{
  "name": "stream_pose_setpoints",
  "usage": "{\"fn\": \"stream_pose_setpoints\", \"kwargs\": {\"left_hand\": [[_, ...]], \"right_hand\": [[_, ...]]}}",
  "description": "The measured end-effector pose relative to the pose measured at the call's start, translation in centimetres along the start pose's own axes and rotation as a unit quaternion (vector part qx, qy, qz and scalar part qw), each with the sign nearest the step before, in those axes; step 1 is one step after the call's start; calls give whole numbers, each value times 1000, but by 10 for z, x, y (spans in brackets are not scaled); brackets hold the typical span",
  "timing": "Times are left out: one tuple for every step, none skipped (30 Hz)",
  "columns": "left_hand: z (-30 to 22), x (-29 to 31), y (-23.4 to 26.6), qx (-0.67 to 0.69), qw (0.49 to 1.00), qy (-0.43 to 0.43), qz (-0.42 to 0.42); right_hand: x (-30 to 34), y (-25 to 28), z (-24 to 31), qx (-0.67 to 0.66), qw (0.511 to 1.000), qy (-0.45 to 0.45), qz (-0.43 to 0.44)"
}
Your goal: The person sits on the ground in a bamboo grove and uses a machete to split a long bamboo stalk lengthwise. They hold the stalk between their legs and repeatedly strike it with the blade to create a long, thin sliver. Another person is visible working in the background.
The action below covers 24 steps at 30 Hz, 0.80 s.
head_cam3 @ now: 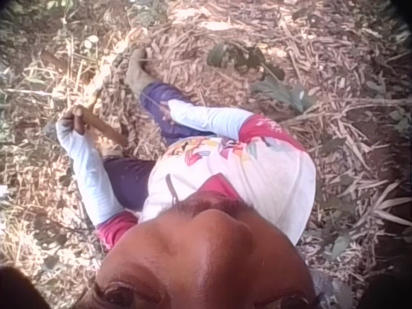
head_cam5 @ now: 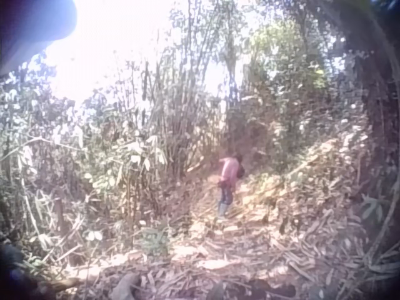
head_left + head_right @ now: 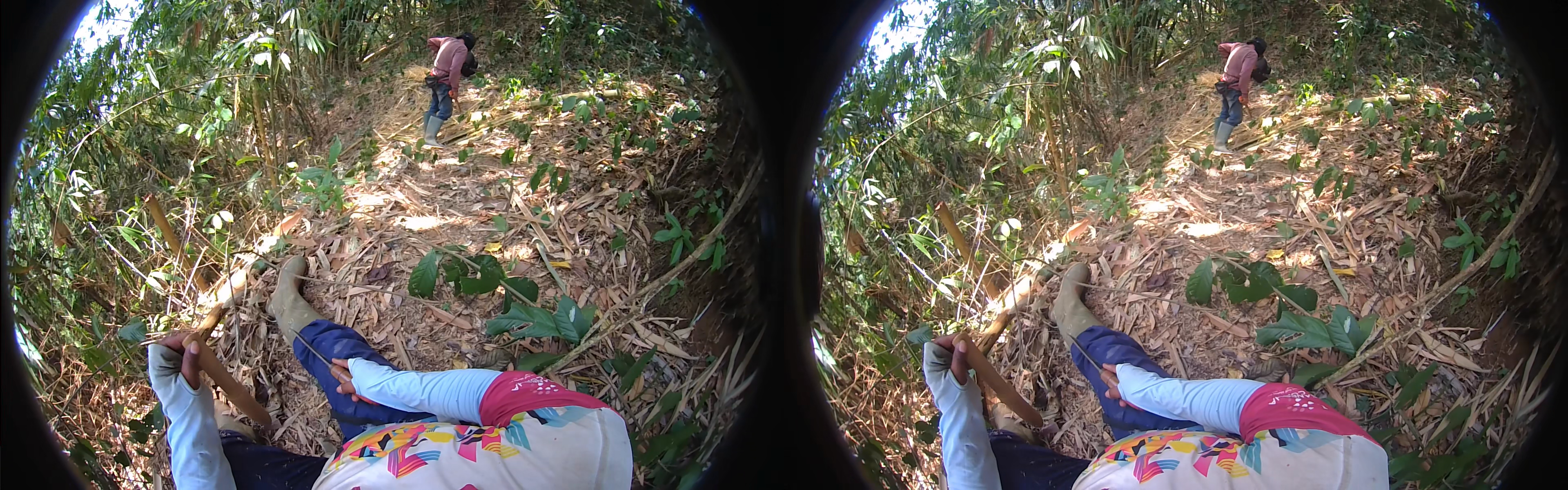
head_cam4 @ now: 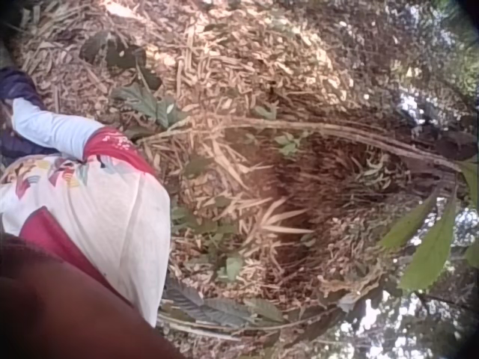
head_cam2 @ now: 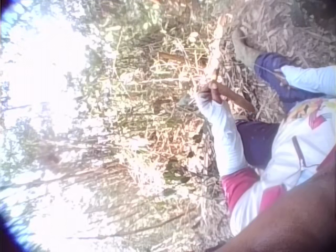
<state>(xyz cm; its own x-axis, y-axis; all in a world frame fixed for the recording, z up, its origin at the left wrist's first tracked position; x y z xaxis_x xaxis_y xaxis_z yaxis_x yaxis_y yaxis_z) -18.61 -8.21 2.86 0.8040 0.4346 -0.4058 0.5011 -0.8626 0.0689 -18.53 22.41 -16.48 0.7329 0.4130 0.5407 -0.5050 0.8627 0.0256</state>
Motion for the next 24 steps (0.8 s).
{"fn": "stream_pose_setpoints", "kwargs": {"left_hand": [[-2, 1, -1, -4, 1000, -9, 3], [-3, 3, -3, -7, 1000, -18, 5], [-5, 4, -3, -11, 1000, -28, 8], [-5, 4, -4, -10, 1000, -25, 13], [-6, 4, -5, -8, 1000, -21, 18], [-5, 5, -5, -7, 1000, -18, 23], [-2, 5, -4, -18, 999, -33, 26], [5, 4, -2, -30, 998, -48, 29], [11, 3, 0, -41, 997, -63, 31], [16, 2, 2, -34, 997, -58, 26], [21, 1, 4, -27, 998, -53, 20], [21, 0, 4, -19, 999, -46, 14], [19, 1, 4, -24, 999, -48, 5], [15, 1, 3, -29, 998, -49, -4], [12, 1, 2, -35, 998, -50, -14], [12, 1, 3, -27, 998, -50, -14], [12, 0, 3, -18, 999, -50, -13], [12, -1, 5, -10, 999, -50, -13], [15, -2, 6, -6, 999, -50, -9], [19, -4, 9, -2, 999, -50, -5], [20, -5, 9, 3, 999, -49, 0], [20, -5, 9, -6, 998, -57, -1], [18, -7, 9, -16, 998, -66, -2], [16, -8, 8, -24, 997, -73, -3]], "right_hand": [[0, 0, -1, -2, 1000, -2, -1], [0, 0, -1, -1, 1000, -4, -1], [1, 0, 0, 1, 1000, -6, 0], [2, 0, 2, 2, 1000, -7, 0], [3, 0, 3, 3, 1000, -8, 1], [3, 0, 4, 3, 1000, -9, 1], [3, 0, 4, 4, 1000, -10, 2], [2, 0, 2, 5, 1000, -8, 3], [0, 0, 0, 5, 1000, -6, 4], [-2, 1, -2, 6, 1000, -3, 5], [-3, 1, -3, 8, 1000, 2, 5], [-4, 1, -4, 10, 1000, 7, 4], [-4, 1, -4, 12, 1000, 11, 4], [-4, 1, -4, 14, 1000, 8, 2], [-3, 1, -1, 14, 1000, 5, 0], [-2, 1, 0, 15, 1000, 1, -1], [-1, 1, 1, 16, 1000, 1, -2], [0, 1, 1, 17, 1000, 1, -3], [0, 1, 2, 18, 1000, 2, -4], [0, 0, 1, 15, 1000, 4, -3], [0, 0, 1, 11, 1000, 5, -3], [0, 0, 2, 7, 1000, 7, -2], [1, 1, 2, 8, 1000, 4, -1], [4, 1, 6, 9, 1000, 1, -1]]}}
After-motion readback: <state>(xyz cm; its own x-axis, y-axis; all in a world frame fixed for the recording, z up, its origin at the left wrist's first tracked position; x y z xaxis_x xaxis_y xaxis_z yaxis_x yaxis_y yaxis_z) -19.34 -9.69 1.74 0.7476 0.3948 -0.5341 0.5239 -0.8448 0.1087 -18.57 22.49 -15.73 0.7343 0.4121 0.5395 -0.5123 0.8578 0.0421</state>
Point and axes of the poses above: each hand's wrist, its own x-axis away from the middle knuckle, its own y-axis out of the back of the hand, z = x × y, the point moved 3 cm from there along -x, towards the middle knuckle, and after that the axes turned 4 degrees about -z, right-handed, at the moved point
